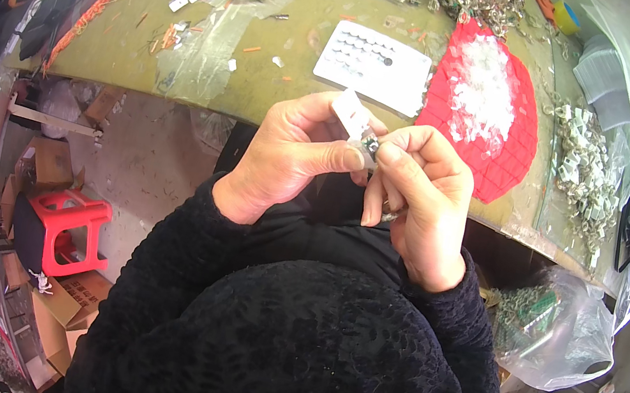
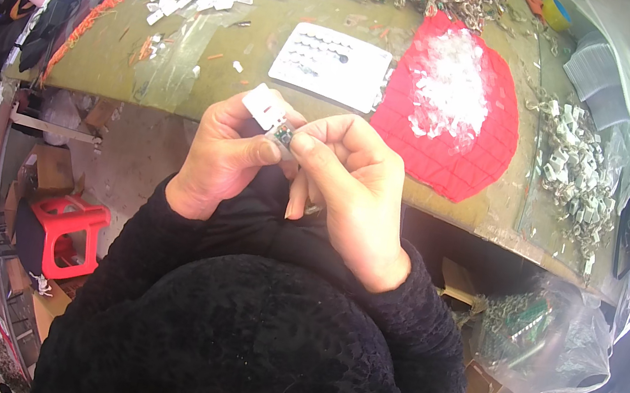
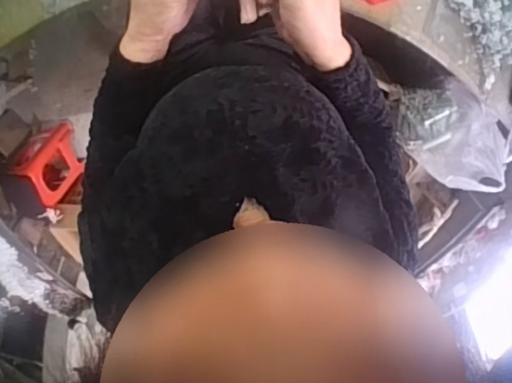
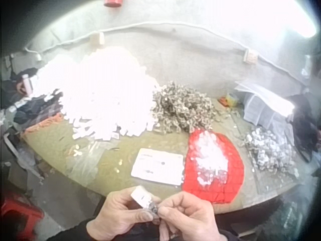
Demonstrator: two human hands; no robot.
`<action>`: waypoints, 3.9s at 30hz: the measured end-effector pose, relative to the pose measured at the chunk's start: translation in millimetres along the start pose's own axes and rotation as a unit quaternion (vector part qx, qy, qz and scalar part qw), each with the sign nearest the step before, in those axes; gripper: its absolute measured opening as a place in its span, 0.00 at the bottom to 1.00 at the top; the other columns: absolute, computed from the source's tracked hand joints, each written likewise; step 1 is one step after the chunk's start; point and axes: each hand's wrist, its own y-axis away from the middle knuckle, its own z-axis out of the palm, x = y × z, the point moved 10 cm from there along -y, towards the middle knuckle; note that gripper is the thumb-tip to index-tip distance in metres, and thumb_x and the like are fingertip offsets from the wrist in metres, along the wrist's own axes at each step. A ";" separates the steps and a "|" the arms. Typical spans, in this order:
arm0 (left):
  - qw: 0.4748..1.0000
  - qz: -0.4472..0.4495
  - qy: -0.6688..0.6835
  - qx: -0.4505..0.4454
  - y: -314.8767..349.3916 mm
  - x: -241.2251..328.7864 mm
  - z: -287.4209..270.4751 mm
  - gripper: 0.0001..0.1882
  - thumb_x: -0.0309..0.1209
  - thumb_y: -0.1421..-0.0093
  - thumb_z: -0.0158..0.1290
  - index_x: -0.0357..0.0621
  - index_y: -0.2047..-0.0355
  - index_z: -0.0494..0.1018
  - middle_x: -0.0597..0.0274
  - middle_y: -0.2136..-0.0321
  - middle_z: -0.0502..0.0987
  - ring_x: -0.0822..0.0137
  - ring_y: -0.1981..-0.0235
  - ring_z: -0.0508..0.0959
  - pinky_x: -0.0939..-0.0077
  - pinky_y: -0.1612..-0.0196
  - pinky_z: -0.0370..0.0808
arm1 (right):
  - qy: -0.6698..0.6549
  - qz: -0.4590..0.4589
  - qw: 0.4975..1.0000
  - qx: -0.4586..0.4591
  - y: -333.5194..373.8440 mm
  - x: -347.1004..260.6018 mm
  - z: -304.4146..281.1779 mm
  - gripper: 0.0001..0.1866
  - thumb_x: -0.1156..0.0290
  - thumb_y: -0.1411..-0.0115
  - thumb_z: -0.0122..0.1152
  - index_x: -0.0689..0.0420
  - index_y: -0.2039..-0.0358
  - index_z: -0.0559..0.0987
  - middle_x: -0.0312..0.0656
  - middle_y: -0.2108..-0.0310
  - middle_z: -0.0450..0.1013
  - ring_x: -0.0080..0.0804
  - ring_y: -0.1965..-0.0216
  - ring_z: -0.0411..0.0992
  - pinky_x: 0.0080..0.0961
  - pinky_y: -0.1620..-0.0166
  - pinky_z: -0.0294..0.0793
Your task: The person repeatedly picks small white plastic housings and metal components from a table, inserts the metal parts into the housings, and places the assembled units into a white tray. The person handles items one at a time and continues the cycle throughout the clip.
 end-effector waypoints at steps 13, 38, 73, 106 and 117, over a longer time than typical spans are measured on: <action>0.992 -0.007 -0.113 0.050 1.8 3.5 -18.6 0.09 0.24 0.41 0.61 0.39 0.60 0.75 0.65 0.68 0.77 0.80 0.77 0.74 0.87 0.76 0.68 | 0.267 -0.173 0.948 -0.018 10.4 -7.9 12.8 0.11 0.81 0.34 0.55 0.63 0.52 0.78 0.36 0.73 0.76 0.14 0.80 0.70 0.14 0.77 0.69; 0.963 0.011 -0.217 0.161 10.7 -5.2 -13.5 0.11 0.22 0.35 0.43 0.41 0.54 0.69 0.71 0.77 0.69 0.84 0.81 0.63 0.87 0.79 0.59 | 0.402 -0.177 0.896 0.069 -6.1 -9.5 -11.9 0.04 0.79 0.41 0.61 0.62 0.69 0.74 0.33 0.83 0.70 0.16 0.83 0.68 0.16 0.79 0.66; 0.978 -0.107 0.164 0.078 -33.2 -24.4 -92.0 0.24 0.28 0.36 0.53 0.30 0.42 0.66 0.39 0.55 0.78 0.67 0.74 0.79 0.77 0.77 0.79 | 0.624 -0.161 0.764 -0.014 -153.9 -38.1 -49.6 0.11 0.76 0.42 0.62 0.64 0.58 0.80 0.41 0.71 0.77 0.24 0.70 0.74 0.23 0.65 0.73; 0.968 -0.116 0.215 0.061 -33.4 -28.3 -88.7 0.11 0.26 0.35 0.54 0.32 0.55 0.72 0.56 0.70 0.79 0.66 0.76 0.81 0.72 0.78 0.81 | 0.568 -0.415 0.698 -0.131 -79.8 -40.0 56.1 0.14 0.84 0.51 0.68 0.60 0.62 0.80 0.41 0.73 0.74 0.35 0.75 0.74 0.27 0.73 0.74; 0.979 -0.124 0.148 0.069 -29.3 -27.6 -88.6 0.16 0.30 0.38 0.58 0.30 0.55 0.71 0.52 0.72 0.79 0.69 0.83 0.78 0.77 0.82 0.77 | 0.402 -0.027 0.900 -0.169 -112.8 -0.2 31.8 0.07 0.77 0.46 0.67 0.62 0.70 0.77 0.35 0.73 0.74 0.21 0.70 0.70 0.22 0.66 0.70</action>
